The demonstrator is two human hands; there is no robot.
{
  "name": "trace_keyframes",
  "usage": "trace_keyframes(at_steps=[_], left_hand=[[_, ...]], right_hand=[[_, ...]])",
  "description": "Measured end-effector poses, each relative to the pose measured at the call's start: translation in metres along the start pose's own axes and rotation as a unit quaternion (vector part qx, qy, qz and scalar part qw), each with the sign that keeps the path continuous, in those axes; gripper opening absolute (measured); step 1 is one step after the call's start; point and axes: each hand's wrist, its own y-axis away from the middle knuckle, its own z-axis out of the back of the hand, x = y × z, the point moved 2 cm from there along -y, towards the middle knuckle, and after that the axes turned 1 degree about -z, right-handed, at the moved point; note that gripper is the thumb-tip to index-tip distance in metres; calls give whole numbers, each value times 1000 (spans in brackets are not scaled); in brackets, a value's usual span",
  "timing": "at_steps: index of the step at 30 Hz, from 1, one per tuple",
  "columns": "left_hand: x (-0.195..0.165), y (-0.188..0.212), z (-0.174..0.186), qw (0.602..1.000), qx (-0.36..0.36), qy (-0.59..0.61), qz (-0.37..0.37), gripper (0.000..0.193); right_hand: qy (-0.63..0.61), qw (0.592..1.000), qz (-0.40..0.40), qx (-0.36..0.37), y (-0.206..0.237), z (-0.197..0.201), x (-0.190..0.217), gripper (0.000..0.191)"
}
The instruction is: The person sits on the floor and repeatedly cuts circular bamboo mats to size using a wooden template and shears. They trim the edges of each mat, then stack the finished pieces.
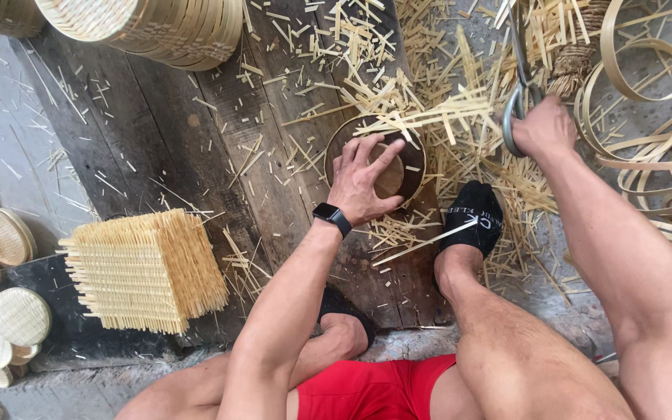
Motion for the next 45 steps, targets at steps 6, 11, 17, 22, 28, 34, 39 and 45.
trace_keyframes(at_steps=[6, 11, 17, 22, 28, 34, 39, 45], left_hand=[[65, -24, -5, 951, -218, 48, 212, 71], [99, -49, -9, 953, -151, 112, 238, 28], [78, -68, -19, 923, -42, 223, 311, 28], [68, -77, -32, 956, -115, 168, 211, 33], [74, -81, -38, 953, -107, 174, 223, 33], [64, -84, -48, 967, -100, 95, 214, 29], [69, -84, -53, 962, -104, 114, 227, 34], [95, -25, -44, 908, -262, 105, 311, 37]], right_hand=[[124, 958, 142, -217, 39, -7, -10, 84], [183, 959, 211, -46, 59, -18, 31, 64], [17, 956, 291, 41, 81, -13, 82, 73], [68, 963, 159, 208, 77, 12, 115, 33], [-269, 948, 114, 124, 78, 40, 102, 62], [-256, 951, 75, 155, 91, -34, 90, 26], [-248, 960, 67, 114, 89, -40, 87, 28], [-277, 940, 55, 192, 114, -39, 73, 41]])
